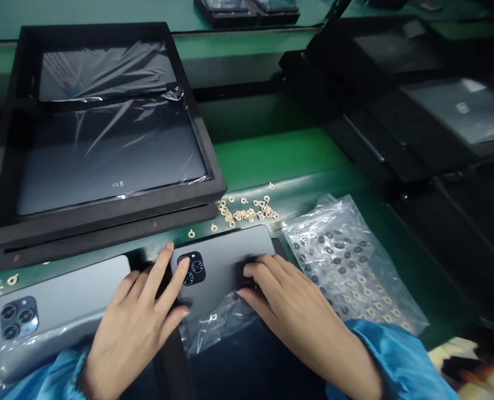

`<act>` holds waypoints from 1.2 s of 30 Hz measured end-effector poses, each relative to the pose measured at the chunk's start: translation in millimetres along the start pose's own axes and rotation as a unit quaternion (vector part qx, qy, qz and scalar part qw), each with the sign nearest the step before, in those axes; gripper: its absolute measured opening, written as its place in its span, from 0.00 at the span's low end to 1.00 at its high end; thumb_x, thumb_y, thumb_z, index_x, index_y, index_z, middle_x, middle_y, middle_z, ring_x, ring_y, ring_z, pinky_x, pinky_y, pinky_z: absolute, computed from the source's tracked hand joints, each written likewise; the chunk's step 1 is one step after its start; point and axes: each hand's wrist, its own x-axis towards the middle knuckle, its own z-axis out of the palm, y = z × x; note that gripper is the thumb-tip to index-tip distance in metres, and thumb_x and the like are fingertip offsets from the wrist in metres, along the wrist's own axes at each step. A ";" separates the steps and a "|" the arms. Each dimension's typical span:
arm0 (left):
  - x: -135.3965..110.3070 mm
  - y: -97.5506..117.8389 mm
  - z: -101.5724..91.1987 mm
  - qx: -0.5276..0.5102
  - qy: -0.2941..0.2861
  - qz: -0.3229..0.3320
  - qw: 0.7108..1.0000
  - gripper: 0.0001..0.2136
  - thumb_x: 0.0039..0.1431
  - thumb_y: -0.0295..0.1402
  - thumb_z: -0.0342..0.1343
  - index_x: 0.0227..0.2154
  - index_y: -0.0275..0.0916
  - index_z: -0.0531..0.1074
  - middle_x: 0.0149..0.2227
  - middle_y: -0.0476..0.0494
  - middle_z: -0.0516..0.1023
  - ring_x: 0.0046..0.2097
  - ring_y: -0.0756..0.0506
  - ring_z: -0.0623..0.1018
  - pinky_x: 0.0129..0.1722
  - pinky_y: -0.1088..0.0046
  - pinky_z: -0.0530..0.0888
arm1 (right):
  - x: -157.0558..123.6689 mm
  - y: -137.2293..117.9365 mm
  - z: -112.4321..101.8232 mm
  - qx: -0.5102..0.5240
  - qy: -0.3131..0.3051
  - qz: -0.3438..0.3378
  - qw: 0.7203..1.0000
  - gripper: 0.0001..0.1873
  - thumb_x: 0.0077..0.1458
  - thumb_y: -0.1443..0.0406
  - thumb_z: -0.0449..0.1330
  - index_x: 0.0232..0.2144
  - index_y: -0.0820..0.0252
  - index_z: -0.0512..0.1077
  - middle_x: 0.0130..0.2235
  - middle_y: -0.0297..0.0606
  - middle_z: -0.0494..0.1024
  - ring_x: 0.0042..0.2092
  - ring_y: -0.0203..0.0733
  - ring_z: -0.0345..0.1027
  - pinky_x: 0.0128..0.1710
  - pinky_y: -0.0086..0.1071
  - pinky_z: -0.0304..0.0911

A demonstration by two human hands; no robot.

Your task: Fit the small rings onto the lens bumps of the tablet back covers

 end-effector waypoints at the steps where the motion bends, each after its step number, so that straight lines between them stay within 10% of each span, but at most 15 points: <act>1: -0.7 -0.2 0.6 -0.004 -0.002 0.003 1.000 0.24 0.64 0.35 0.46 0.62 0.35 0.58 0.64 0.25 0.56 0.36 0.39 0.73 0.38 0.58 0.69 | -0.3 0.2 0.2 0.005 -0.008 -0.001 1.000 0.05 0.62 0.67 0.52 0.33 0.60 0.66 0.32 0.40 0.69 0.33 0.47 0.64 0.30 0.39 0.63; 36: -1.9 -14.8 -0.3 -0.128 0.008 0.016 0.992 0.23 0.67 0.41 0.40 0.59 0.34 0.62 0.64 0.32 0.60 0.39 0.42 0.73 0.43 0.63 0.67 | -11.7 8.1 8.5 0.114 -0.001 -0.007 0.993 0.05 0.64 0.70 0.50 0.40 0.63 0.65 0.38 0.43 0.68 0.39 0.47 0.58 0.38 0.39 0.54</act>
